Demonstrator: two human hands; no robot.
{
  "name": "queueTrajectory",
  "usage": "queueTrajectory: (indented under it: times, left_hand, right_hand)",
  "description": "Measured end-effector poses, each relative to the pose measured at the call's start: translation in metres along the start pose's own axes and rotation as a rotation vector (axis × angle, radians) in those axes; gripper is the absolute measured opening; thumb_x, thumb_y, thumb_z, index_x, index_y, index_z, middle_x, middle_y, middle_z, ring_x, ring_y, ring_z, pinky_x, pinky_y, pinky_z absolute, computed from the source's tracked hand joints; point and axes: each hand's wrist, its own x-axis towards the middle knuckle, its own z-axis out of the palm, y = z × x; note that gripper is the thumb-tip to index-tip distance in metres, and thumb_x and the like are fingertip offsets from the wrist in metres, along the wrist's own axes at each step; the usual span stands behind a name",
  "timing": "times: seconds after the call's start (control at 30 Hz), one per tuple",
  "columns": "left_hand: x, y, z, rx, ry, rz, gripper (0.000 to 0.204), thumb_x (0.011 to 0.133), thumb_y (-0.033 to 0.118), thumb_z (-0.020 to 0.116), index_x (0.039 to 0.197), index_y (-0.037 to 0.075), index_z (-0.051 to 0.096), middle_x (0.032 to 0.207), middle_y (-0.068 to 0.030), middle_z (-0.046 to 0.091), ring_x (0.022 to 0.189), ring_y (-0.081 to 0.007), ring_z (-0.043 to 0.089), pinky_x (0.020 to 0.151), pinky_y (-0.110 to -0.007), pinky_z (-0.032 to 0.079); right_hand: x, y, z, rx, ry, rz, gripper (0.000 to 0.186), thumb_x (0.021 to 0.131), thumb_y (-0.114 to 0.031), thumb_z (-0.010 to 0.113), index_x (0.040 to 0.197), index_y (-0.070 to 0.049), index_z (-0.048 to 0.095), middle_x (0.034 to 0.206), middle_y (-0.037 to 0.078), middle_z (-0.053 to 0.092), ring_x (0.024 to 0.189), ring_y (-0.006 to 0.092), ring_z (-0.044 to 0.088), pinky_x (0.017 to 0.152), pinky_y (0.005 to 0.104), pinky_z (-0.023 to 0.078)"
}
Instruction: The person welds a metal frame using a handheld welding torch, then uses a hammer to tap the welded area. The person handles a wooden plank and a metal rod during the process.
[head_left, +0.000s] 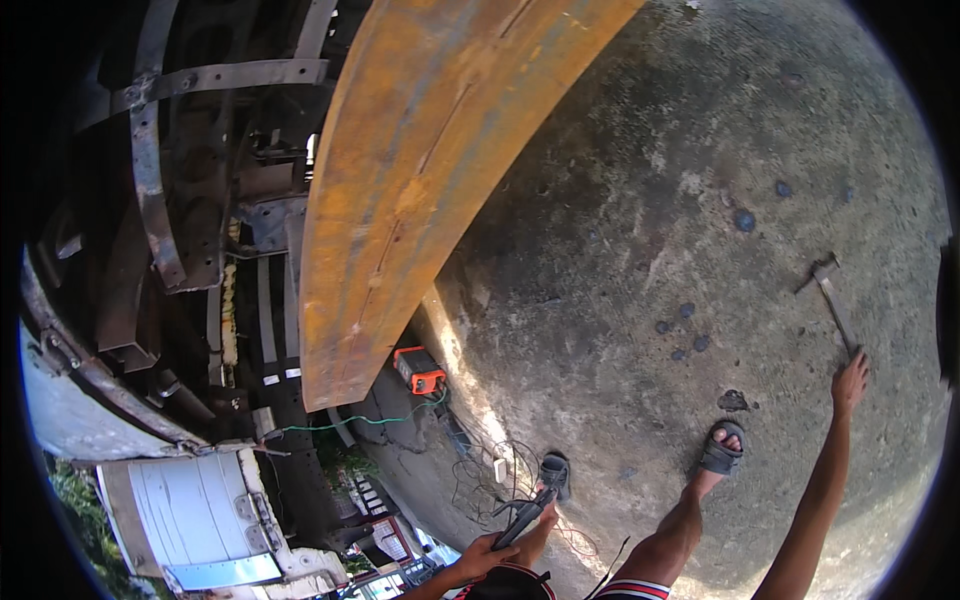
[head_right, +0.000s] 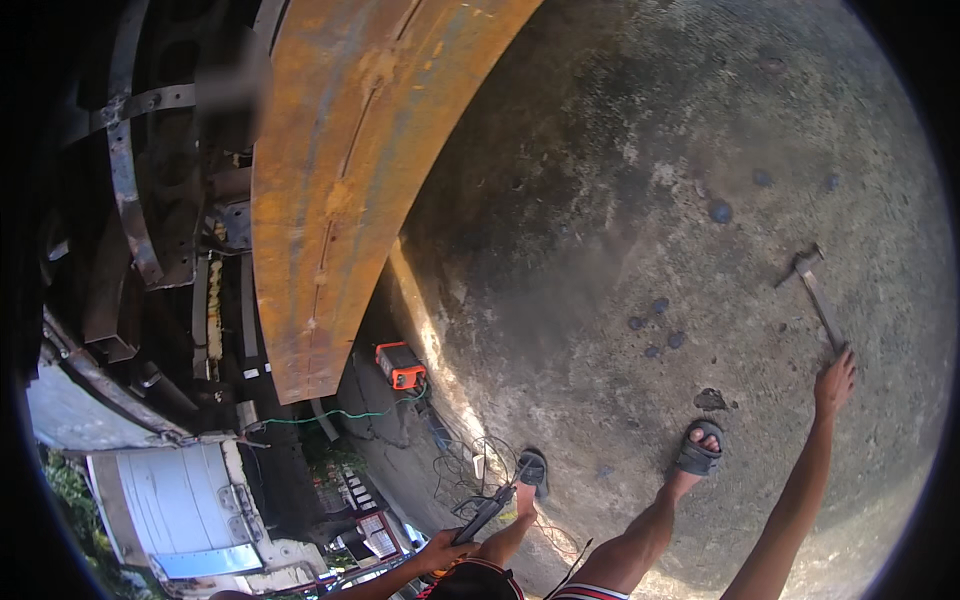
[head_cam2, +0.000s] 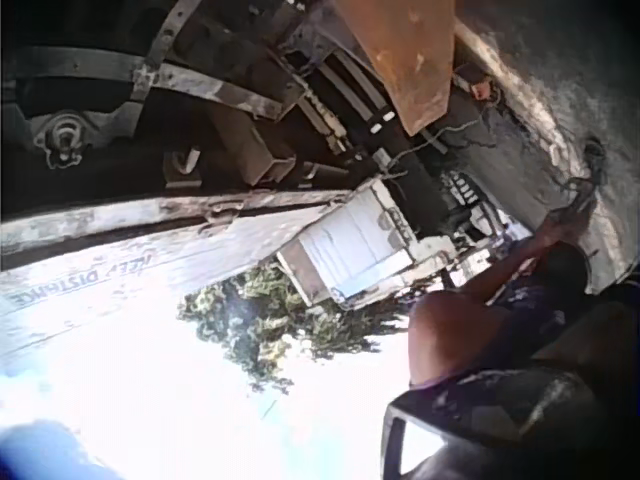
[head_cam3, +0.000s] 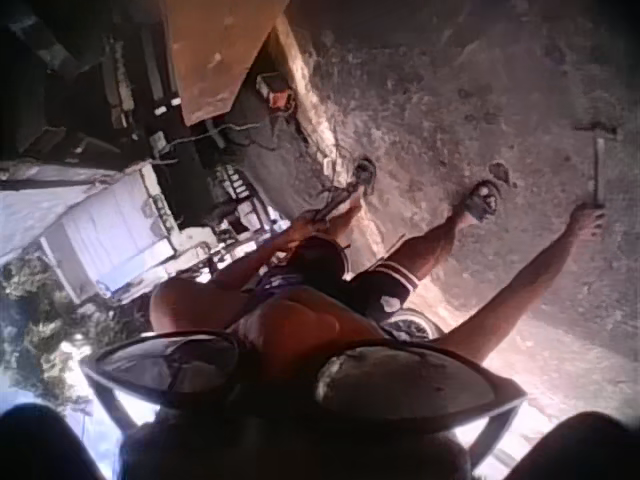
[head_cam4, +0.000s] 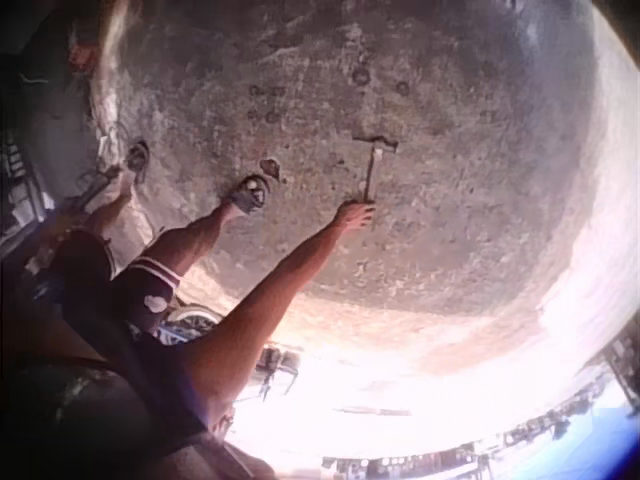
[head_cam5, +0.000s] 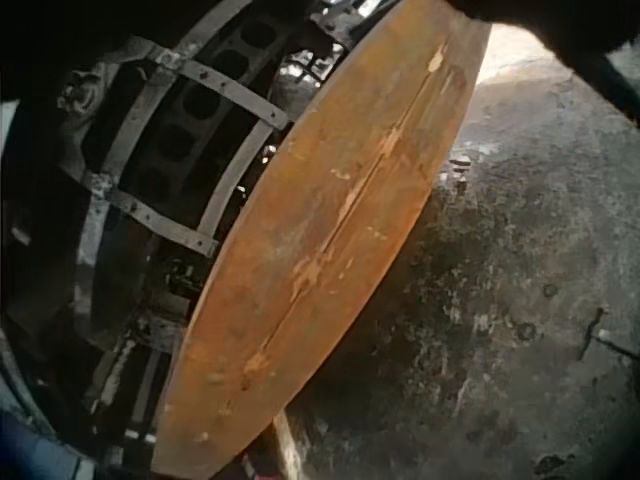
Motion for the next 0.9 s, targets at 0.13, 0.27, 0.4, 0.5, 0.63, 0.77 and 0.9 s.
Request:
queueTrajectory:
  times: [0.13,0.27,0.4,0.5,0.63,0.77,0.9]
  left_hand:
    - [-0.004,0.013,0.025,-0.074,-0.018,0.14,0.038,0.099,0.032,0.071,0.12,0.002,0.065,0.091,-0.0017,0.066,0.086,-0.0081,0.058,0.077,-0.029,0.05]
    - [-0.07,-0.014,0.021,-0.132,0.005,0.11,0.035,0.101,0.029,0.069,0.121,0.002,0.062,0.092,-0.0003,0.063,0.086,-0.0088,0.057,0.08,-0.028,0.05]
    - [-0.051,0.012,0.032,-0.161,-0.03,0.394,0.023,0.102,0.027,0.068,0.098,0.005,0.061,0.076,0.0038,0.054,0.069,-0.0086,0.052,0.066,-0.029,0.048]
    - [-0.107,-0.038,0.02,-0.262,0.005,0.401,0.024,0.101,0.029,0.07,0.102,0.005,0.065,0.074,0.0022,0.056,0.069,-0.0086,0.054,0.065,-0.028,0.048]
    - [-0.182,0.001,-0.026,-0.129,0.118,0.439,0.042,0.095,0.034,0.074,0.117,-0.001,0.069,0.085,-0.005,0.067,0.081,-0.0121,0.059,0.078,-0.033,0.051]
    - [-0.203,-0.066,-0.048,-0.13,0.325,0.459,0.042,0.09,0.038,0.077,0.104,-0.001,0.073,0.076,-0.0066,0.065,0.074,-0.0146,0.06,0.07,-0.035,0.05]
    - [-0.211,-0.092,-0.09,-0.2,0.447,0.454,0.04,0.087,0.038,0.08,0.095,-0.001,0.074,0.072,-0.0074,0.066,0.069,-0.015,0.061,0.066,-0.036,0.05]
  right_hand:
    - [0.032,0.013,0.033,-0.22,-0.028,-0.058,0.064,0.101,-0.021,0.057,0.16,-0.014,0.032,0.152,0.012,0.051,0.124,0.0348,0.061,0.1,0.0533,0.05]
    - [-0.122,-0.085,0.037,0.194,-0.312,-0.256,0.065,0.098,-0.032,0.065,0.152,-0.004,0.043,0.129,0.021,0.067,0.113,0.0395,0.068,0.092,0.0529,0.054]
    - [-0.113,-0.09,-0.013,1.113,-0.48,0.132,0.051,0.096,-0.04,0.062,0.118,0.006,0.057,0.071,0.012,0.06,0.05,0.0238,0.058,0.045,0.0404,0.045]
    - [-0.233,-0.138,-0.082,1.518,-0.912,0.464,0.036,0.094,-0.038,0.065,0.075,-0.01,0.052,0.056,0.001,0.046,0.041,0.0134,0.044,0.036,0.0335,0.034]
    - [-0.302,-0.135,-0.179,1.565,-1.127,0.89,0.021,0.095,-0.033,0.062,0.095,-0.013,0.057,0.06,-0.001,0.048,0.046,0.0107,0.048,0.038,0.0235,0.037]
    - [-0.423,-0.117,-0.324,1.464,-1.247,0.547,0.024,0.101,-0.03,0.059,0.082,-0.016,0.055,0.059,-0.005,0.049,0.046,0.0048,0.045,0.04,0.021,0.038]
    - [-0.51,-0.087,-0.432,1.262,-0.878,0.044,0.031,0.099,-0.031,0.069,0.09,-0.004,0.056,0.058,0.001,0.049,0.043,0.0106,0.046,0.039,0.0284,0.036]
